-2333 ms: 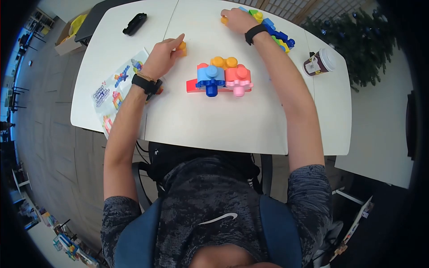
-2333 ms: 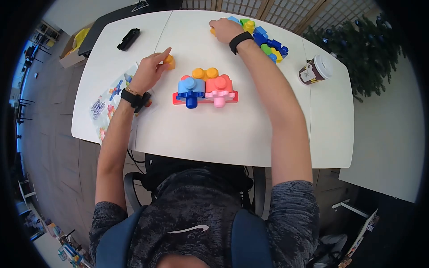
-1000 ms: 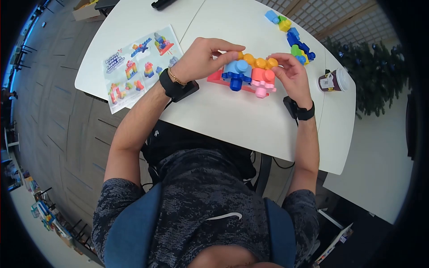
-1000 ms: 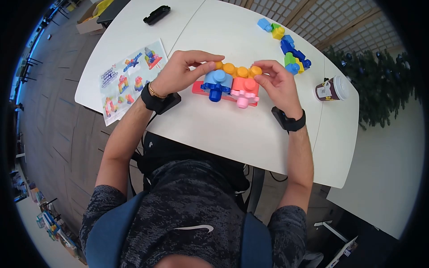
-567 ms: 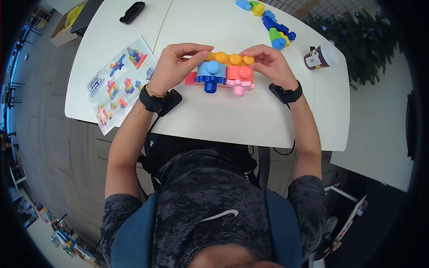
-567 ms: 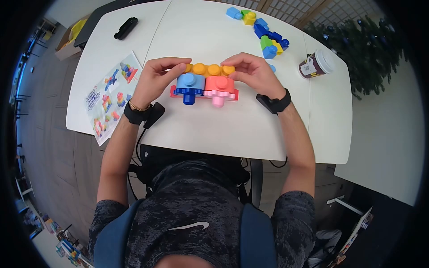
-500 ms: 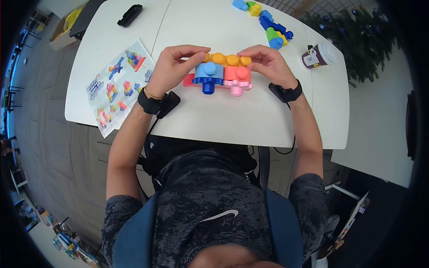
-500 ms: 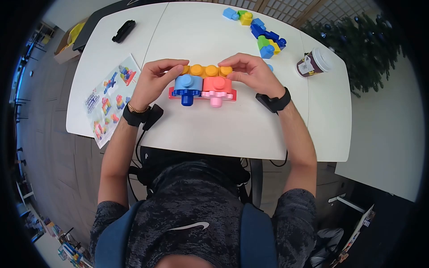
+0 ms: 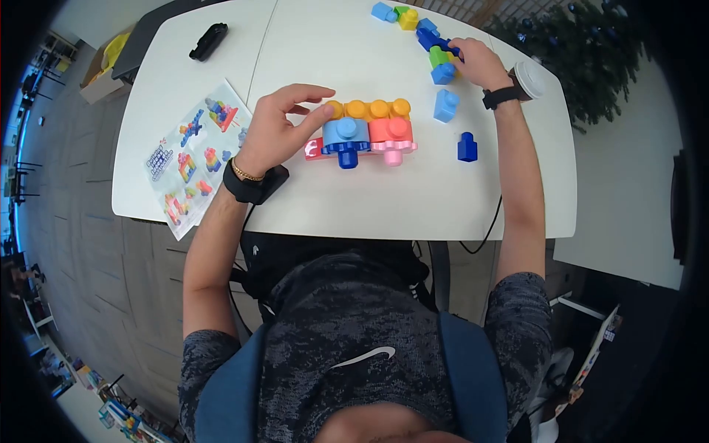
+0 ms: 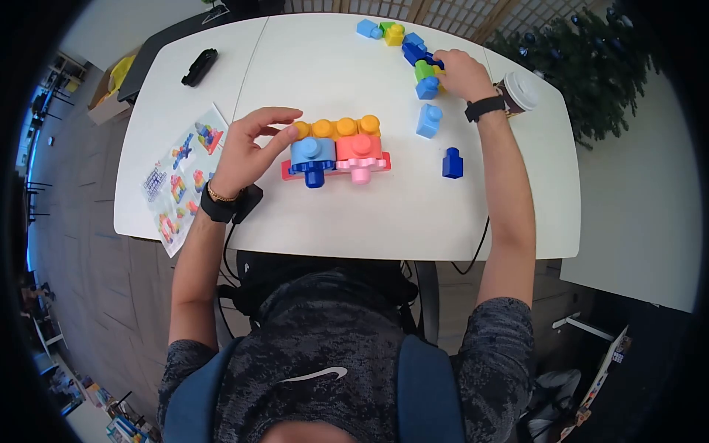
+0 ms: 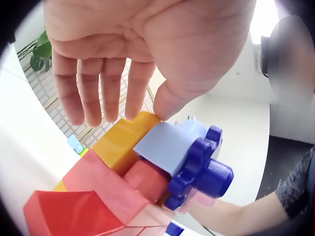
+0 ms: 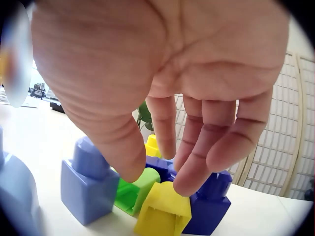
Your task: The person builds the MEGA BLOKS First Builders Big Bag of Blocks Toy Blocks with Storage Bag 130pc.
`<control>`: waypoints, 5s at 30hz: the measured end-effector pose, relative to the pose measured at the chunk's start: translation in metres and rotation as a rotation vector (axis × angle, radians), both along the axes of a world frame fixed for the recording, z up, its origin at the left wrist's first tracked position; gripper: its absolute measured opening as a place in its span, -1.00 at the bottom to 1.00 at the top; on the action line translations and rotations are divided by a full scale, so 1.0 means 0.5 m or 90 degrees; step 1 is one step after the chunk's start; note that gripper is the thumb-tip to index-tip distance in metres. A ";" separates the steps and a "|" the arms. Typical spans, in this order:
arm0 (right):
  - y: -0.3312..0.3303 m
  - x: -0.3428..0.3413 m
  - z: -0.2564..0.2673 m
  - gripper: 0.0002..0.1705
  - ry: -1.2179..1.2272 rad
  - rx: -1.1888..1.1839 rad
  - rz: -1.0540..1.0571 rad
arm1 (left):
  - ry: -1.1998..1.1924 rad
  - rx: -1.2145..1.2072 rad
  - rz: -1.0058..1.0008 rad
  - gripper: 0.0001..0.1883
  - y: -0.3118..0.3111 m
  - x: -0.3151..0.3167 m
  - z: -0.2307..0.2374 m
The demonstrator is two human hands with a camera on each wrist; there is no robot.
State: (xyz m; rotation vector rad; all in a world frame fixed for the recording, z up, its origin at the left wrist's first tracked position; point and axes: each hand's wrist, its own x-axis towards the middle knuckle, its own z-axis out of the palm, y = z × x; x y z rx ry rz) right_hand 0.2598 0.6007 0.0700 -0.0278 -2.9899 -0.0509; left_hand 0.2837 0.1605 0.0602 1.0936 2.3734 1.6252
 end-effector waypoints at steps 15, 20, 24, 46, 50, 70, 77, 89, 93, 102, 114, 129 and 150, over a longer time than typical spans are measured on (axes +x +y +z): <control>0.000 0.009 -0.005 -0.61 -0.132 0.016 -0.103 | 0.119 -0.189 0.209 -0.78 -0.091 0.075 -0.055; -0.013 -0.097 0.082 -0.45 -0.026 -0.104 0.035 | 0.213 -0.394 0.198 -0.68 -0.089 0.100 -0.071; -0.126 -0.131 0.088 -0.49 0.066 -0.134 0.061 | 0.240 -0.445 0.215 -0.63 -0.071 0.106 -0.083; -0.374 0.053 0.204 -0.64 0.002 -0.306 0.557 | 0.303 -0.051 0.189 -0.49 -0.005 0.057 0.049; -0.419 0.089 0.232 -0.62 0.025 -0.294 0.617 | 0.326 0.024 0.179 -0.52 0.012 0.055 0.056; -0.279 0.182 0.080 -0.55 0.058 -0.831 0.282 | -0.028 0.164 0.073 -0.53 -0.019 0.015 0.004; -0.279 0.214 0.032 -0.56 0.077 -0.683 0.267 | -0.052 0.094 -0.013 -0.50 0.012 0.017 -0.003; -0.242 0.209 0.013 -0.50 -0.002 -0.619 0.277 | -0.265 0.038 -0.050 -0.45 0.005 -0.007 -0.008; -0.194 0.214 0.083 -0.20 -0.142 -0.611 0.294 | -0.225 0.107 -0.035 -0.31 -0.015 0.017 -0.031; 0.102 -0.085 -0.073 -0.31 0.036 -0.055 -0.056 | -0.005 -0.268 0.112 -0.15 -0.091 0.068 -0.077; -0.043 0.061 0.040 -0.57 0.149 -0.172 -0.003 | -0.130 -0.027 0.114 -0.65 -0.105 0.029 -0.028; -0.327 0.154 0.194 -0.46 0.093 -0.370 0.429 | 0.202 0.094 0.013 -0.59 0.057 -0.013 0.144; -0.326 0.128 0.131 -0.52 -0.162 -0.282 0.410 | 0.247 -0.178 -0.056 -0.66 0.086 0.011 0.117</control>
